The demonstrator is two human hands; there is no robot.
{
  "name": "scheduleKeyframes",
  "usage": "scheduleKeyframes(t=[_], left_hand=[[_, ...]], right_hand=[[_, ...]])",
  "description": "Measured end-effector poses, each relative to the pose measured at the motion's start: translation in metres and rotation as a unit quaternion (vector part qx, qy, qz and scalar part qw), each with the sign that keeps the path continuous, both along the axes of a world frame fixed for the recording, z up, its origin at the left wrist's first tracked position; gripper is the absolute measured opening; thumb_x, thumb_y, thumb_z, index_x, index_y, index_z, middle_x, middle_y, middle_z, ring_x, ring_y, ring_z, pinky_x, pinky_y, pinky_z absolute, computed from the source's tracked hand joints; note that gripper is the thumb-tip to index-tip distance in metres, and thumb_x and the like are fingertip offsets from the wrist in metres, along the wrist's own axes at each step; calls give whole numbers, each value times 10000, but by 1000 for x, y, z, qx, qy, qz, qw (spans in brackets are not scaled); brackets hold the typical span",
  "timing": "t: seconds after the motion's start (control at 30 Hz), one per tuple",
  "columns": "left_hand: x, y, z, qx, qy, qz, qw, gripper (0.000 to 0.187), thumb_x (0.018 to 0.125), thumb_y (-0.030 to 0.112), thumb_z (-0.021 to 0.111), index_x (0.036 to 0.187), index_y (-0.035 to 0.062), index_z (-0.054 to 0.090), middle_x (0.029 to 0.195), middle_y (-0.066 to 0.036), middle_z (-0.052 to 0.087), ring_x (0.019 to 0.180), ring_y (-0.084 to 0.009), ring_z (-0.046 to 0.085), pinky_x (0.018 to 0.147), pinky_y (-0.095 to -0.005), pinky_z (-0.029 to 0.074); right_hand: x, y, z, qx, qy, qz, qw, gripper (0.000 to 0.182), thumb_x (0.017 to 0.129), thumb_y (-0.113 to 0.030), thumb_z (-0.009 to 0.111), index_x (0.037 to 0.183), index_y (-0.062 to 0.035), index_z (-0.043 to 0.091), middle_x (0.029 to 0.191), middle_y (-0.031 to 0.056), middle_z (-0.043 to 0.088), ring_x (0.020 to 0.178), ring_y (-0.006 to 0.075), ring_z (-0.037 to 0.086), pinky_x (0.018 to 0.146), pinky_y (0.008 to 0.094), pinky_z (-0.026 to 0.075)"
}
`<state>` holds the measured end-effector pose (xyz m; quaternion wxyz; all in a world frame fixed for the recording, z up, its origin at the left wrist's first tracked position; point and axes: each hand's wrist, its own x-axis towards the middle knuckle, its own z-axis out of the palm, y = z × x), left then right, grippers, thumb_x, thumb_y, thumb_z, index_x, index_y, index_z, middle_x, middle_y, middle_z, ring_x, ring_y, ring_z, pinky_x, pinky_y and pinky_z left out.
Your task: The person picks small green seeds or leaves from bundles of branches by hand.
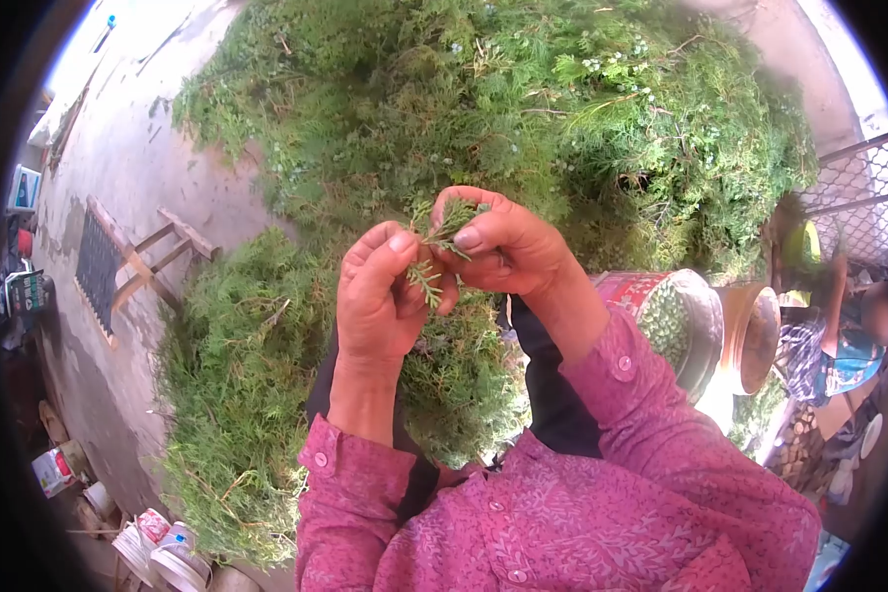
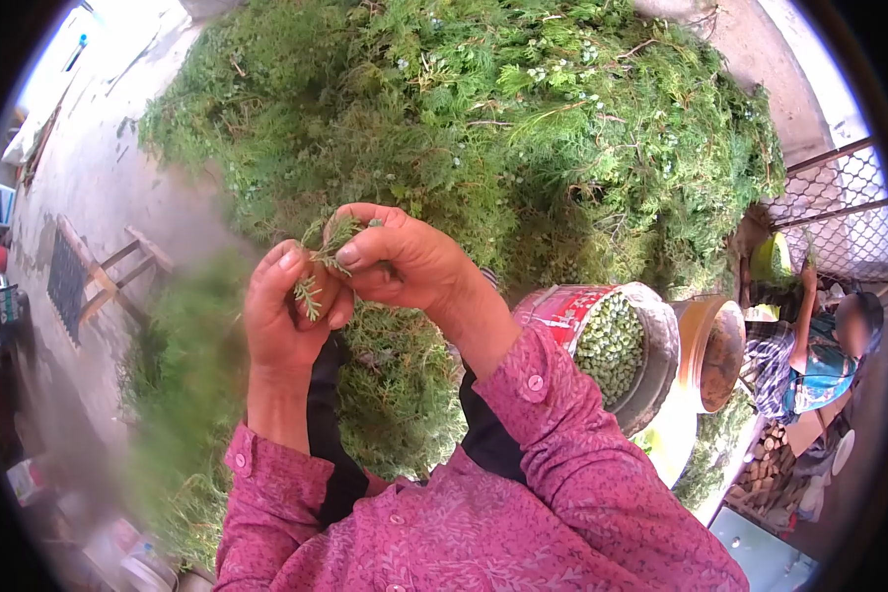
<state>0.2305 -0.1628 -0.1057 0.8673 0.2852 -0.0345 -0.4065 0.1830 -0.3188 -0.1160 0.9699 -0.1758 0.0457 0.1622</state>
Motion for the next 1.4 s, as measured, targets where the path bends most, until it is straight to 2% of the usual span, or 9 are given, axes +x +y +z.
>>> scheduleKeyframes(t=[0.27,0.33,0.47,0.57,0.7,0.8,0.97,1.17,1.4], left_hand=[[16,10,5,-112,45,65,991,239,882,157,433,651,104,413,484,18,356,379,-77,294,398,-239,353],[12,13,6,91,-154,33,983,218,875,169,471,667,101,474,484,25,357,391,-78,316,410,-225,357],[-8,9,-10,449,-644,-140,603,146,789,115,556,666,44,589,592,-103,581,500,-234,541,516,-344,468],[-27,18,-19,496,-697,-334,396,86,715,91,560,679,54,629,650,-137,604,610,-287,608,546,-373,483],[-49,25,-25,412,-730,-378,393,104,687,86,547,695,73,651,693,-124,631,672,-281,635,560,-363,500],[-60,26,-27,392,-726,-395,404,117,699,87,546,715,67,660,725,-128,642,691,-279,642,572,-356,507],[-70,18,-25,373,-707,-441,409,133,720,101,551,756,68,674,774,-130,653,736,-270,651,593,-363,511],[-71,10,-27,383,-716,-424,400,119,708,110,563,741,98,676,734,-82,653,701,-231,647,590,-365,458],[-58,16,-26,406,-715,-355,444,74,663,89,570,676,77,642,662,-72,580,666,-214,586,595,-351,397]], right_hand=[[-7,-19,-3,66,-97,27,993,136,787,-42,528,906,22,544,755,120,546,400,30,339,322,131,280],[-12,-28,0,55,-90,-1,994,144,798,-69,540,913,17,541,765,118,540,415,28,349,331,118,288],[-49,-58,15,-86,25,-224,970,158,792,-91,569,926,-16,533,795,84,500,529,47,424,387,131,337],[-113,-97,23,-226,37,-303,925,199,765,-102,597,934,-32,519,798,67,482,559,62,438,399,150,341],[-222,-123,23,-569,226,-350,709,295,701,-89,598,984,-33,538,799,100,541,589,119,504,459,196,407],[-293,-133,-8,-958,161,103,215,309,659,-130,592,950,-26,614,851,161,627,679,268,600,658,316,499],[-222,-120,6,-894,293,65,333,260,662,-188,583,851,-23,648,796,168,634,737,300,611,721,330,477],[-54,-81,-47,-872,40,98,477,215,662,-207,578,719,1,582,678,152,575,615,241,561,594,350,452],[24,-21,-227,-834,-108,327,431,201,657,-162,580,807,-32,611,784,178,604,774,325,591,679,408,469]])
